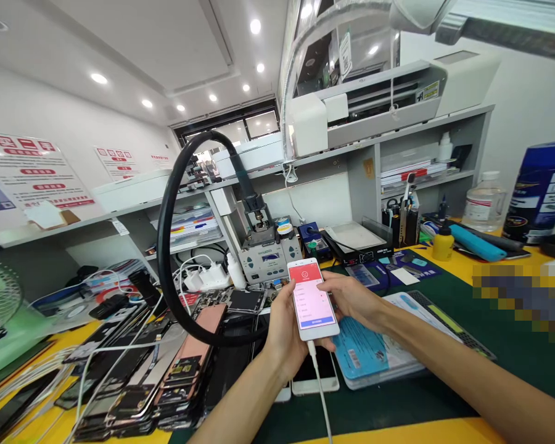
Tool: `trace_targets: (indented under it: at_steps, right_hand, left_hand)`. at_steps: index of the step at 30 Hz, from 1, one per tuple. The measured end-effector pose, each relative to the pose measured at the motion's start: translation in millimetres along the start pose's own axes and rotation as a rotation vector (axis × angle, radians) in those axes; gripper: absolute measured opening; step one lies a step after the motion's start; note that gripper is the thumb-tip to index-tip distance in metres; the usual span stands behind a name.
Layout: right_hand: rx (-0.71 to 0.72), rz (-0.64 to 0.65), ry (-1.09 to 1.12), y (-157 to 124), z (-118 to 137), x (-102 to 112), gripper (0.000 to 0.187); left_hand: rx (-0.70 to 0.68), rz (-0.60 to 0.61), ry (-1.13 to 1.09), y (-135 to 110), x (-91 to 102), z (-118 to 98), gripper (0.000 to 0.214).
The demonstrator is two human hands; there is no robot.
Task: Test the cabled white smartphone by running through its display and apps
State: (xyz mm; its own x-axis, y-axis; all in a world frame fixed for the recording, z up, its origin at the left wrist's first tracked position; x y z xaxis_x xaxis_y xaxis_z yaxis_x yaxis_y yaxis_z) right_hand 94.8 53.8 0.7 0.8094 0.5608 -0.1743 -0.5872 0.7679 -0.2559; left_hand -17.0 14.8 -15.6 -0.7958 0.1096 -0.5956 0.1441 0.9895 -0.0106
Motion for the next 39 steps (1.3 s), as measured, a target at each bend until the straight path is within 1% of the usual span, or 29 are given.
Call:
trace_targets:
  at_steps: [11,18,27,39]
  right_hand:
    - [0.013,0.028,0.002,-0.1,-1.0,0.1,0.031]
    - [0.018,0.050,0.023,2.8,-1.9,1.9,0.033]
    - [-0.006,0.039,0.027,-0.7,0.8,-2.5,0.031]
    - [0.003,0.021,0.025,1.7,-1.5,1.1,0.030]
  left_hand:
    - [0.018,0.013,-0.099,0.1,-0.3,0.9,0.055]
    - [0.016,0.025,-0.098,0.8,-0.7,0.6,0.058]
    - [0.027,0.031,-0.077,1.2,0.1,1.1,0.056]
    - [0.033,0.032,-0.056,1.3,1.5,1.8,0.062]
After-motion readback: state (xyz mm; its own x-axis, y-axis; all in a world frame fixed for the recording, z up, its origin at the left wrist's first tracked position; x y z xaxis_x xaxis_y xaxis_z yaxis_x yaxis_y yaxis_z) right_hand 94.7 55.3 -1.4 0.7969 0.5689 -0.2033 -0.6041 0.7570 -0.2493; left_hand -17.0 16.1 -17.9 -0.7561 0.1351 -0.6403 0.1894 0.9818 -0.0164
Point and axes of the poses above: each hand's wrist, its own y-axis towards the middle knuckle, its own x-axis out of the back of the hand, z = x × y, the point moved 4 cm from there along y, towards the middle knuckle, and after that the axes turned 11 degrees about -x, right-handed, at the moved point
